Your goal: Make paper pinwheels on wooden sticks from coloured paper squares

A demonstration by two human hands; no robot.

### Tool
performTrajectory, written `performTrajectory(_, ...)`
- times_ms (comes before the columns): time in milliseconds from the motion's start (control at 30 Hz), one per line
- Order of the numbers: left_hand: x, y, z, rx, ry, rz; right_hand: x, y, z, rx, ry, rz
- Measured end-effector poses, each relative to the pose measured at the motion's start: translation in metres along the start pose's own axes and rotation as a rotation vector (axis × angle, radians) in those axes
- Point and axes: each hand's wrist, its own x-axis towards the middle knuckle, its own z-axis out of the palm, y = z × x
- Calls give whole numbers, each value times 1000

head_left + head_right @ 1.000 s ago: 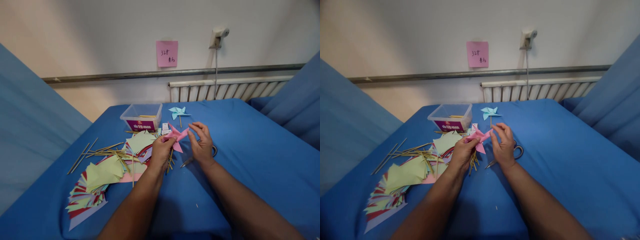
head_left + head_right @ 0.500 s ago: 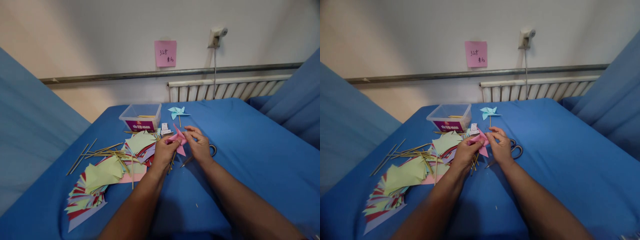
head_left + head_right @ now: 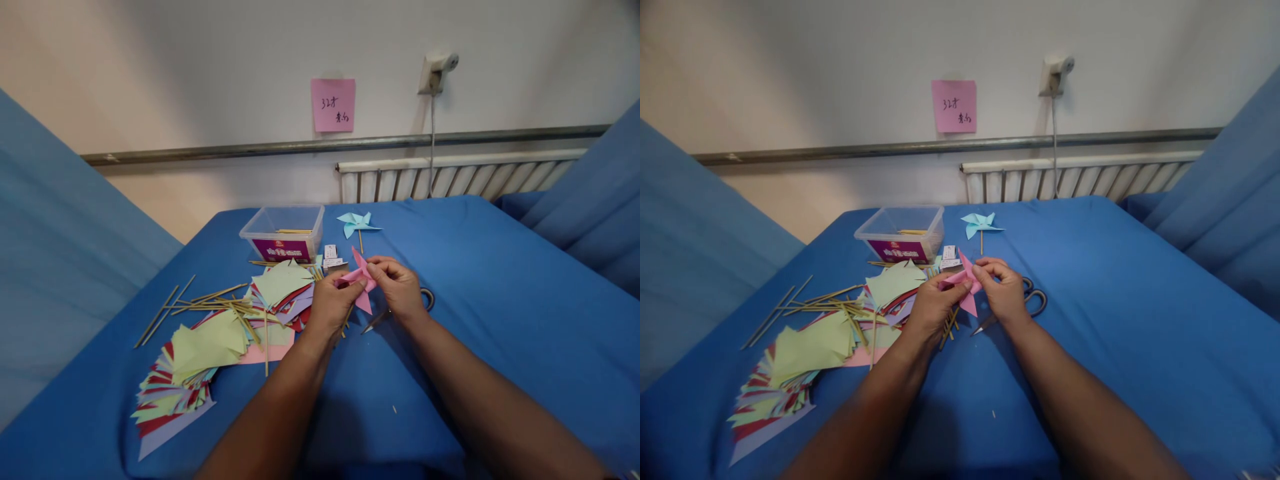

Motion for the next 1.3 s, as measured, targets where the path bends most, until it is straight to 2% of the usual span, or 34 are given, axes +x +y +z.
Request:
performTrajectory(67,0,0,0,-3,5,-6,0,2,0,10,-18,9)
performTrajectory(133,1,0,-1,-12,18,-15,-1,1,0,-11,38,-29)
performTrajectory(233,3,-1,-2,-39,27,-28,-3,-4,-1,-170,139,-201)
performTrajectory(333,5,0,-2,-62,28,-20,-5,-12,-2,-336,89,-354)
performTrajectory(467,5,2,-1,-43,23,29,-8,-16,-1,-393,64,-400)
performTrajectory(600,4,1,-1,-100,19,-1,-8,-13,1,-325,80,-335)
performTrajectory(733,3,1,-3,-258,-35,-96,-8,-7,4,-64,143,-113)
performTrajectory(833,3,5,-3,-365,-51,-148,-7,-4,5,180,57,63)
performTrajectory(1000,3,9,-2,-473,-46,-198,-6,-5,7,421,-114,194)
performTrajectory(1133,2,9,-2,-518,-34,-249,-7,-7,8,497,-177,263)
performTrajectory(1300,1,5,-2,-520,-112,-316,-7,-3,10,456,-138,300)
